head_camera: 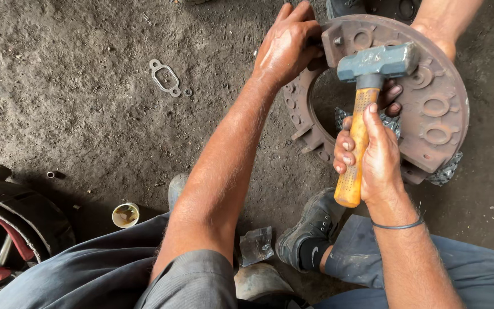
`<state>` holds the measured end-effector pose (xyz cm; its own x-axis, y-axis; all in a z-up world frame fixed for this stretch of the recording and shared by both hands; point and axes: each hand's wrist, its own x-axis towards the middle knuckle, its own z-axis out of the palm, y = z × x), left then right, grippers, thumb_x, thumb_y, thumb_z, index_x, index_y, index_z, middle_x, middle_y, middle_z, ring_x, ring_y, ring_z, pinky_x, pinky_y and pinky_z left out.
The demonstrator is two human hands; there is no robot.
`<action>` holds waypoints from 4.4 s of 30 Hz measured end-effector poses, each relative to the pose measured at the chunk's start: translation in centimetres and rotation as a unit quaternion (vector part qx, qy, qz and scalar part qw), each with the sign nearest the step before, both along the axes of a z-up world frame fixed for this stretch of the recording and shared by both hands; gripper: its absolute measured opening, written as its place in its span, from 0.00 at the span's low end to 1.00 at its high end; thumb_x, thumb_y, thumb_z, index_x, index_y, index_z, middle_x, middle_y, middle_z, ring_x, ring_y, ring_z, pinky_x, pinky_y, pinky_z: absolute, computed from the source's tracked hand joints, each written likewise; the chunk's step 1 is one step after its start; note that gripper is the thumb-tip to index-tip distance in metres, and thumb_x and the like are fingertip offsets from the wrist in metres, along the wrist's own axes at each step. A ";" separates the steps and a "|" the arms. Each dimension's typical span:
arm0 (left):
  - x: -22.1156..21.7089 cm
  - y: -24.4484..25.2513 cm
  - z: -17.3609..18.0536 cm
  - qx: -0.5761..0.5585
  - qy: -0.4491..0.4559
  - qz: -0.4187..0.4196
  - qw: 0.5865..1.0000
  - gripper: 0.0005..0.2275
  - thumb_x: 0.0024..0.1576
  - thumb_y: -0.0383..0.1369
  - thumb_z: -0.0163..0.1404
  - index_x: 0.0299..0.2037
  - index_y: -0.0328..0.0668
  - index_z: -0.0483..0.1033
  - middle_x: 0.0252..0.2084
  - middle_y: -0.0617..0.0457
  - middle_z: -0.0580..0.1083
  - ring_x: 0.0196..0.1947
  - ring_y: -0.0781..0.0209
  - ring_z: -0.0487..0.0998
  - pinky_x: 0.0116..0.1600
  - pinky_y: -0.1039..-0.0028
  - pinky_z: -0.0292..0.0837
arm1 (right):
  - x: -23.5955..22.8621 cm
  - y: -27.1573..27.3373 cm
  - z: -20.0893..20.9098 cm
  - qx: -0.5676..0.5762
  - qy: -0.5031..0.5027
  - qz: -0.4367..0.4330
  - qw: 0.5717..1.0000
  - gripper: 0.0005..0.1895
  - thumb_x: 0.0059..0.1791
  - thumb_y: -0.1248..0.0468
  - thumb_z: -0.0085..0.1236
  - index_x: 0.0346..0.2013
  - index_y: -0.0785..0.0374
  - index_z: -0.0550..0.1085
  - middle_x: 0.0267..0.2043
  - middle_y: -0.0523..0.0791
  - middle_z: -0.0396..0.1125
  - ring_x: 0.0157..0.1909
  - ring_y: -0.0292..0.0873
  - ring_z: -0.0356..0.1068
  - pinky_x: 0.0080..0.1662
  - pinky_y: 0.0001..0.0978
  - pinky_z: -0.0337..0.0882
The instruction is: The person uses a hammer and a punch to drive components into or out of a large circular metal housing while it is held on the floor by an assistant.
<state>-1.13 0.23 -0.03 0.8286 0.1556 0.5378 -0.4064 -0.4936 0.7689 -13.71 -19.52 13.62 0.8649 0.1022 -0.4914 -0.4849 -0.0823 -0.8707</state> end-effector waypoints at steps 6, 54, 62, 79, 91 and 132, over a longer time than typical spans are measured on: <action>-0.7 -1.1 1.6 -0.008 -0.052 0.012 0.999 0.16 0.42 0.27 0.65 0.41 0.41 0.80 0.48 0.50 0.70 0.51 0.45 0.69 0.57 0.60 0.72 | 0.2 -0.1 -0.1 -0.009 -0.010 -0.021 1.000 0.28 0.56 0.37 0.46 0.45 0.62 0.66 0.25 0.40 0.55 0.21 0.34 0.56 0.25 0.30 0.62; 4.2 0.1 -3.9 -0.319 0.115 -0.181 0.923 0.18 0.56 0.29 0.38 0.47 0.39 0.83 0.49 0.52 0.83 0.54 0.59 0.81 0.63 0.70 0.70 | 2.4 3.1 1.1 -0.060 -0.013 0.030 0.998 0.30 0.58 0.35 0.41 0.42 0.61 0.66 0.24 0.39 0.56 0.19 0.34 0.56 0.22 0.29 0.64; 4.2 -0.1 -4.2 -0.307 0.132 -0.175 0.926 0.17 0.56 0.29 0.39 0.45 0.38 0.83 0.48 0.50 0.83 0.53 0.56 0.82 0.64 0.67 0.71 | -0.1 2.0 2.5 -0.015 -0.305 0.044 0.951 0.32 0.61 0.34 0.44 0.45 0.63 0.66 0.26 0.42 0.55 0.21 0.35 0.56 0.24 0.31 0.62; 3.8 0.1 -3.8 -0.294 0.130 -0.190 0.928 0.17 0.55 0.28 0.38 0.44 0.39 0.83 0.48 0.49 0.83 0.55 0.54 0.81 0.67 0.64 0.69 | 2.2 1.1 1.6 -0.036 -0.009 0.045 0.998 0.32 0.58 0.33 0.41 0.42 0.61 0.67 0.23 0.39 0.54 0.19 0.33 0.54 0.22 0.28 0.61; 4.5 0.3 -5.0 -0.292 0.134 -0.187 0.928 0.18 0.55 0.26 0.37 0.46 0.38 0.82 0.51 0.48 0.82 0.58 0.53 0.80 0.71 0.62 0.65 | 2.6 1.5 1.4 -0.052 0.005 0.058 0.997 0.34 0.56 0.31 0.39 0.41 0.62 0.66 0.22 0.39 0.53 0.17 0.33 0.53 0.21 0.29 0.60; 4.0 0.2 -14.5 -0.019 0.355 0.159 0.921 0.14 0.52 0.29 0.57 0.48 0.57 0.80 0.49 0.44 0.78 0.50 0.44 0.79 0.53 0.56 0.74 | -8.3 -8.8 1.2 -0.121 0.395 0.033 0.910 0.24 0.51 0.43 0.49 0.36 0.63 0.67 0.19 0.42 0.54 0.14 0.37 0.51 0.17 0.31 0.55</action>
